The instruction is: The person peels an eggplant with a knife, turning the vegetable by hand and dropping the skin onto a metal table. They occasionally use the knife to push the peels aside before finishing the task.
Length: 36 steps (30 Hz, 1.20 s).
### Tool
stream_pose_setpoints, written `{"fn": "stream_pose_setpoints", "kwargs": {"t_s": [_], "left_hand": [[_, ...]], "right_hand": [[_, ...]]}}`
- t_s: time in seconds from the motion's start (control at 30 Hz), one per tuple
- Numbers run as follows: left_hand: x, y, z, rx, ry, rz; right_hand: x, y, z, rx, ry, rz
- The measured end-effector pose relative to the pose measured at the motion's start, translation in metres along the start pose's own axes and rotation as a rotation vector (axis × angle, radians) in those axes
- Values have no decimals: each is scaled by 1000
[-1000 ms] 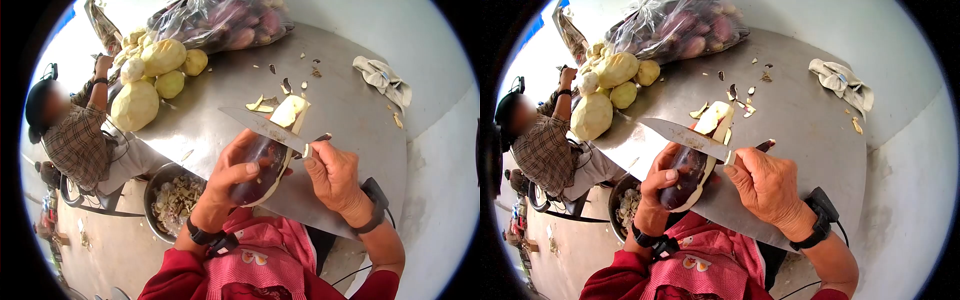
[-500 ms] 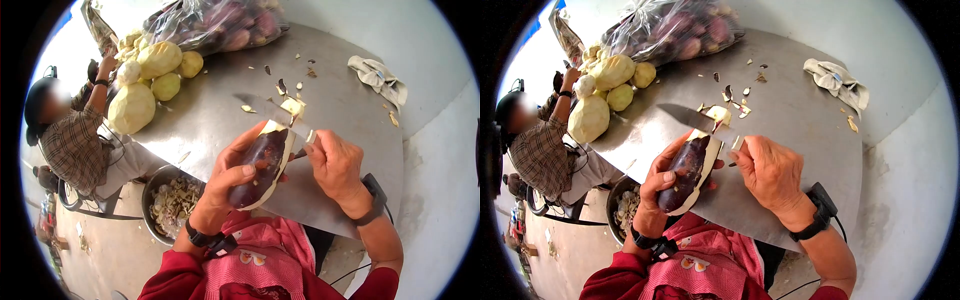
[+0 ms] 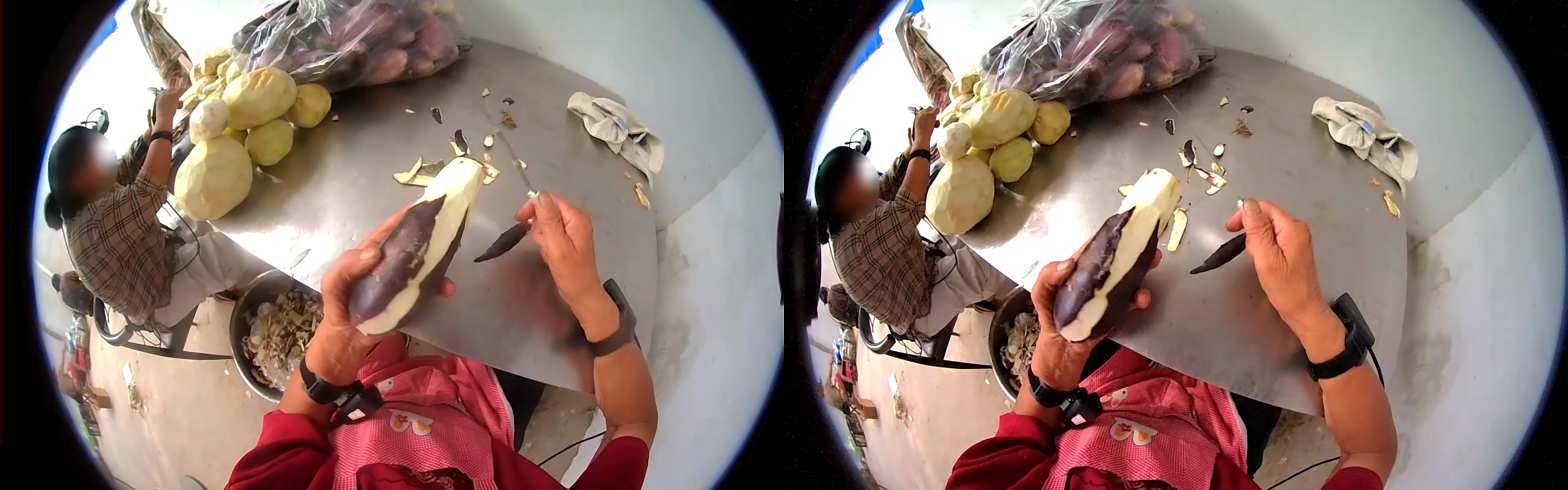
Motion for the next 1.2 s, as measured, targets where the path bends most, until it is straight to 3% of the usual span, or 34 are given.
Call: {"fn": "stream_pose_setpoints", "kwargs": {"t_s": [0.13, 0.3, 0.43, 0.53, 0.63, 0.73, 0.9, 1.0, 1.1, 1.2], "left_hand": [[0, -4, 5, -69, 283, -2], [3, -4, 11, -74, 276, -2], [0, -4, 14, -115, 259, 62], [5, -4, 13, -112, 252, 105], [6, -4, 14, -90, 225, 91], [5, -4, 12, -59, 220, 58], [-1, -4, 11, -84, 276, -2], [3, -4, 15, -196, 237, 88], [-2, 2, 19, -253, 114, -27], [-5, 2, 16, -242, 108, 3]], "right_hand": [[6, 14, 23, -200, 134, -67], [15, 28, 50, -579, 501, -146], [13, 28, 53, -580, 564, -179], [6, 23, 52, -553, 609, -248], [-6, 8, 30, -377, 687, -311], [-8, 6, 24, -365, 498, -319], [-1, 5, 10, -198, 15, -112], [1, 6, 13, -116, -162, 12], [8, 9, 18, -74, -286, 50], [10, 6, 11, 1, -293, 155]]}}
Point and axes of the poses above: each hand's wrist, its own y-axis away from the middle knuckle, its own x-axis out of the palm, z = x × y, the point moved 7 cm from there along -y, towards the middle knuckle, and after that the axes turned 12 degrees about y, right-handed, at the moved point
